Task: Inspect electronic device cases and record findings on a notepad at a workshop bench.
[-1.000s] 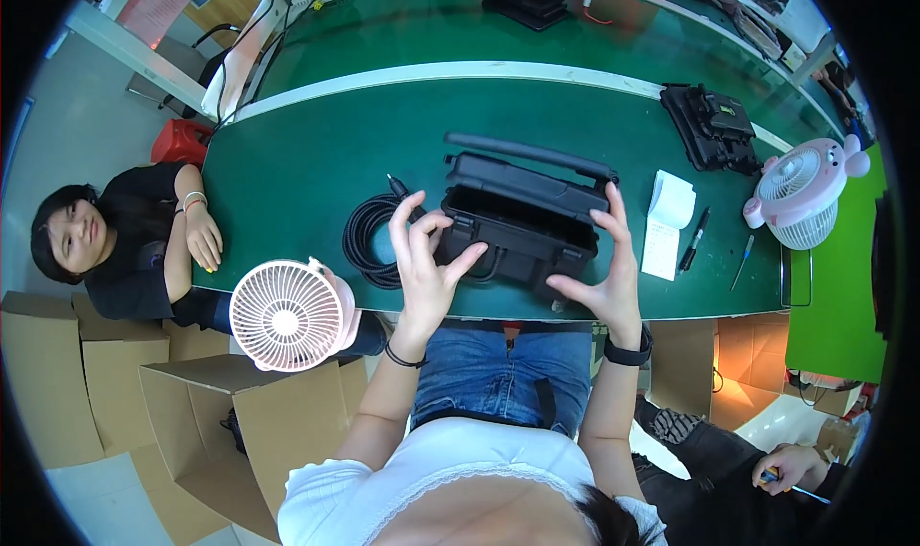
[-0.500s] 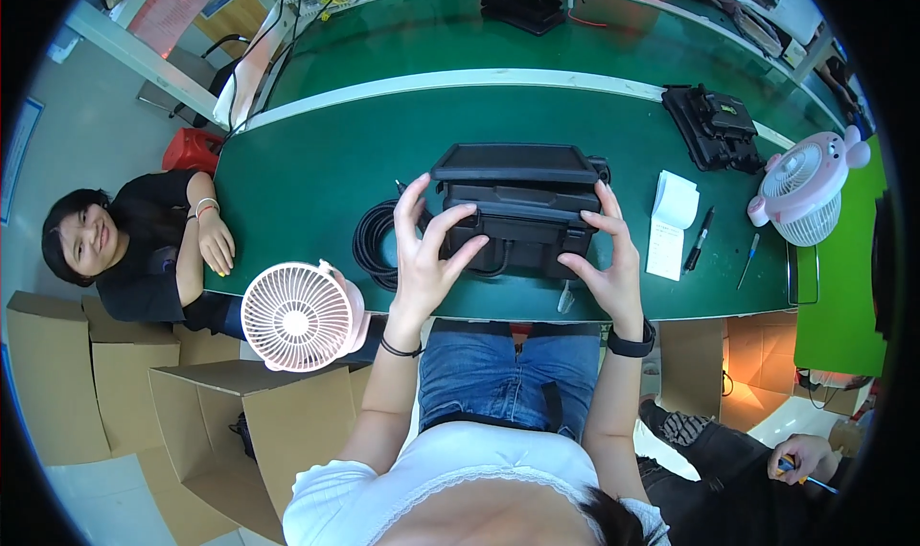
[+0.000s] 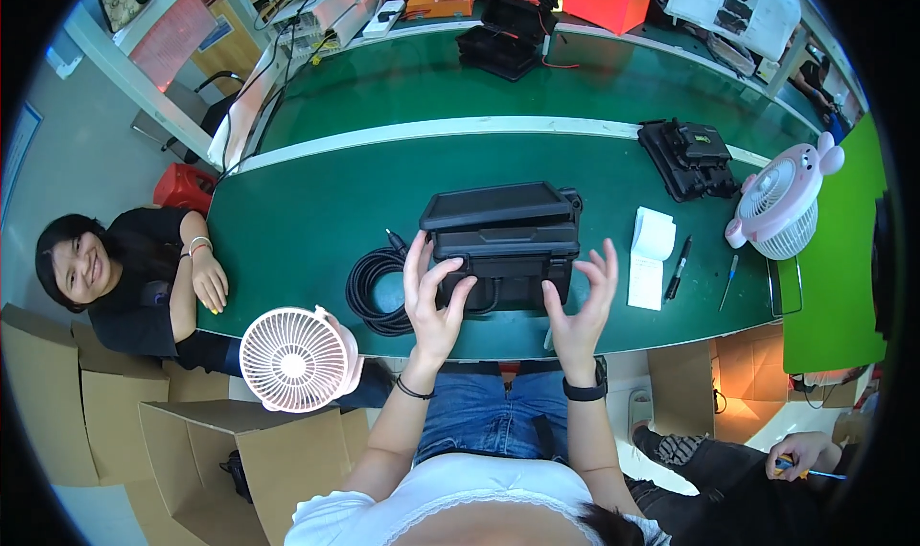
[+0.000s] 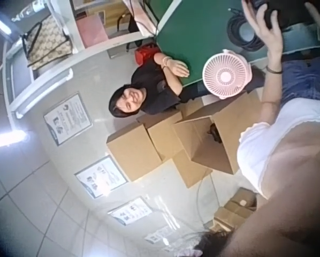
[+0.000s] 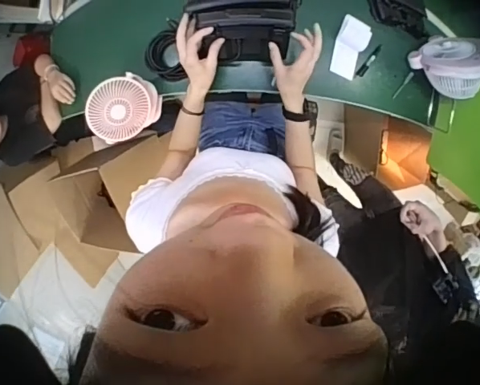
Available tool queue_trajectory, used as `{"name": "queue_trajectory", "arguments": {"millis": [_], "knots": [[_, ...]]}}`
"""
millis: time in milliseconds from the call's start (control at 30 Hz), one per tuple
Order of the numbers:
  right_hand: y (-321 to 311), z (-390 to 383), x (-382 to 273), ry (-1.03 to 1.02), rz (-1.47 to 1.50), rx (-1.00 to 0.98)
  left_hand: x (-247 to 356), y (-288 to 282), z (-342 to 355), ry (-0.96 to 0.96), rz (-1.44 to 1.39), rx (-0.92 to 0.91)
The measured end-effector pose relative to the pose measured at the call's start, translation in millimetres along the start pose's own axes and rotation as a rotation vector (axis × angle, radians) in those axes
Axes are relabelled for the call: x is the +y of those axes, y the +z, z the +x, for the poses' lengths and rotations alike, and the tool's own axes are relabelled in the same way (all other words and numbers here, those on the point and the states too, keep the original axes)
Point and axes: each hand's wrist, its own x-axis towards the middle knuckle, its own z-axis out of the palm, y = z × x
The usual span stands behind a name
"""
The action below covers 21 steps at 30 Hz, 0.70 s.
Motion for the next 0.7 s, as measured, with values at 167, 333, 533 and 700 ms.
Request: {"name": "queue_trajectory", "arguments": {"millis": [167,333,533,700], "knots": [[-2,3,7,0.089,0.248,-0.111,-3,-5,5,0.025,0.059,-0.070],[-15,24,5,0.024,0.364,-0.200,2,-5,11,0.015,0.060,-0.070],[0,28,4,0.172,0.583,-0.199,-2,-3,10,-0.076,-0.039,-0.109],[12,23,10,0.172,0.612,-0.119,-3,0,17,-0.105,-0.175,0.006]]}}
